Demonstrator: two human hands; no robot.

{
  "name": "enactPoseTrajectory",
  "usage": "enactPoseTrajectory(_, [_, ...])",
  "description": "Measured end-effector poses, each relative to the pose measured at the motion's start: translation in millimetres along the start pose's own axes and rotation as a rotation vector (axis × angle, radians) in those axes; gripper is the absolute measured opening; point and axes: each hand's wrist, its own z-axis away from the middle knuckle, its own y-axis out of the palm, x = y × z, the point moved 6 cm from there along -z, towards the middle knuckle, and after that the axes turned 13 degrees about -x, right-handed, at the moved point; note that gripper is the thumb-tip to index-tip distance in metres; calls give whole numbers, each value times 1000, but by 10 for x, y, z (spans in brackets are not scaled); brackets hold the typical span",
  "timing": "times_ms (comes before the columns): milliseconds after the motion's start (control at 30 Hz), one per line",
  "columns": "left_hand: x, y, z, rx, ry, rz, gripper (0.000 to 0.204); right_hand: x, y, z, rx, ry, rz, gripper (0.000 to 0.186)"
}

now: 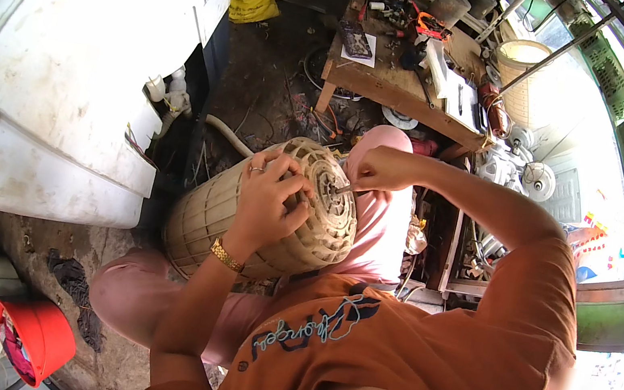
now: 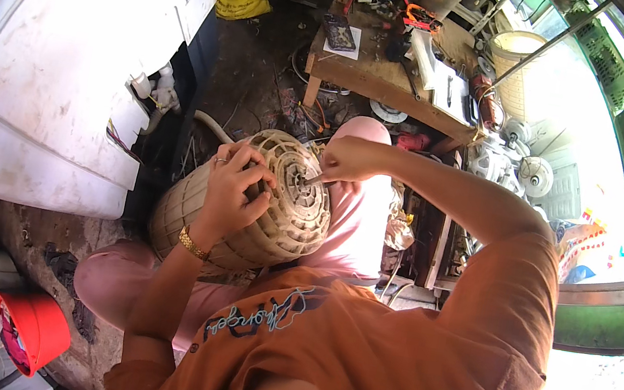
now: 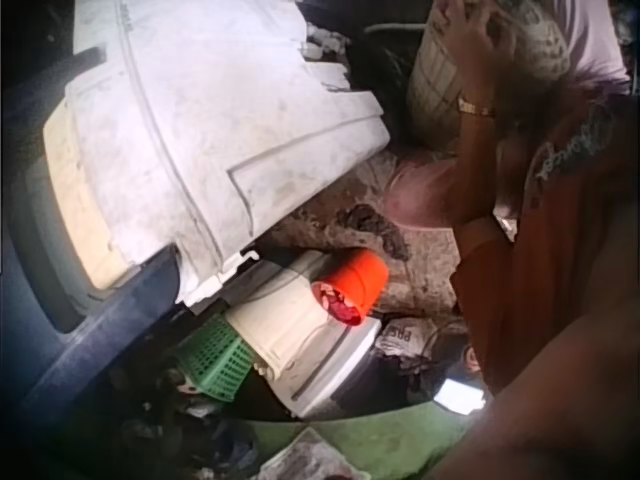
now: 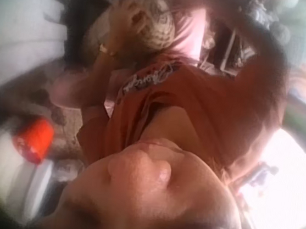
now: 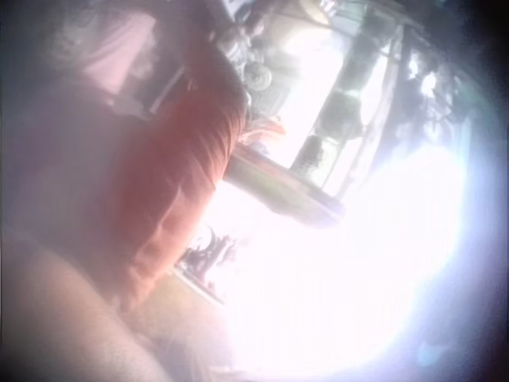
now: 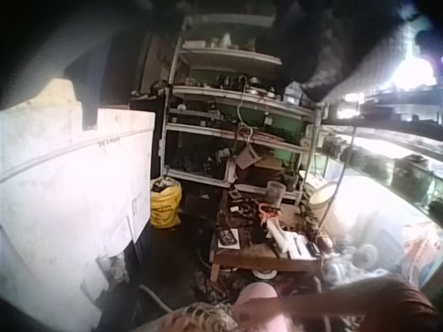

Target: The person unscrews and removes a metal rod from the center of a cylindrical appliance basket using a screwdriver and a wrench.

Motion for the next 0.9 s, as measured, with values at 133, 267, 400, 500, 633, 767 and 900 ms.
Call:
enactPoseTrajectory(133, [-8,-9,10,3,-12,2,11,-50,-78,121,-35,-2,-31,23])
enactPoseTrajectory(267, [-5,-10,6,12,-19,-12,12,92,-79,119,-67,-140,-114,22])
enactPoseTrajectory(400, [-10,8,-4,13,-39,-17,10,-55,-107,94,-237,24,-295,22])
enactPoseTrajectory(500, [-8,14,-5,-4,-36,-14,9,-100,25,34,-244,-75,-304,19])
enactPoseTrajectory(633, [-7,9,-2,-16,-9,-20,9,-19,30,87,-368,-232,-240,14])
enactPoseTrajectory(767, [4,23,3,-30,16,-16,9,67,21,137,-432,-370,-130,10])
enactPoseTrajectory(900, [-4,38,-11,-12,-3,2,9,86,34,182,-587,-591,-7,8])
